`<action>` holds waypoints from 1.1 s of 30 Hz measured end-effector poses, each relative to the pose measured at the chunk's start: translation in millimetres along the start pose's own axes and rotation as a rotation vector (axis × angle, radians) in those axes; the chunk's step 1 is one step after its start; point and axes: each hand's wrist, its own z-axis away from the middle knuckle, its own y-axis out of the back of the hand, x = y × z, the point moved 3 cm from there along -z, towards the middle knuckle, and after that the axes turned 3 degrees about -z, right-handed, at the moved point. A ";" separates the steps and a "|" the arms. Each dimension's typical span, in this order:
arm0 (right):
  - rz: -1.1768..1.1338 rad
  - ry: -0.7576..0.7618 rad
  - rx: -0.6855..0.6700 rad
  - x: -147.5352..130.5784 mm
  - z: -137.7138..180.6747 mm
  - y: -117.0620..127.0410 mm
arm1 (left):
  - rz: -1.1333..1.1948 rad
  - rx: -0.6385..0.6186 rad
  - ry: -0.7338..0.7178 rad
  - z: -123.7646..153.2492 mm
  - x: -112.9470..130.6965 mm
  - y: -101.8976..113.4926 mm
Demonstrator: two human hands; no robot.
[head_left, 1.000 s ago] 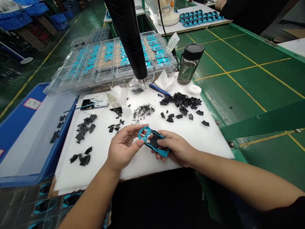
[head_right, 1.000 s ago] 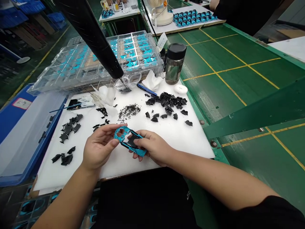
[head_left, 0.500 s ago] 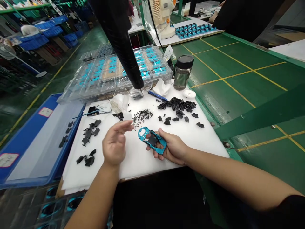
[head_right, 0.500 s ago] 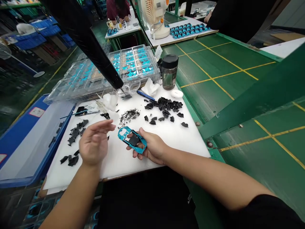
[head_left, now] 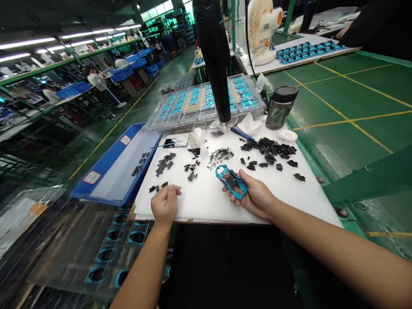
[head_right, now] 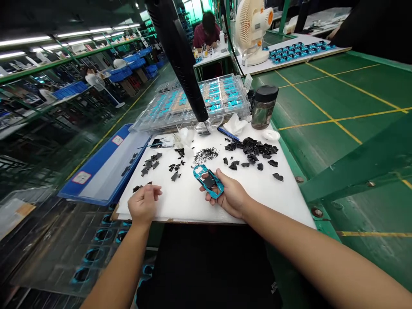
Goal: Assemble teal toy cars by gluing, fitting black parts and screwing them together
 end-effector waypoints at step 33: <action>0.028 -0.039 -0.123 5.4 -12.5 9.8 | -0.205 -0.196 0.268 -10.6 -34.4 -8.0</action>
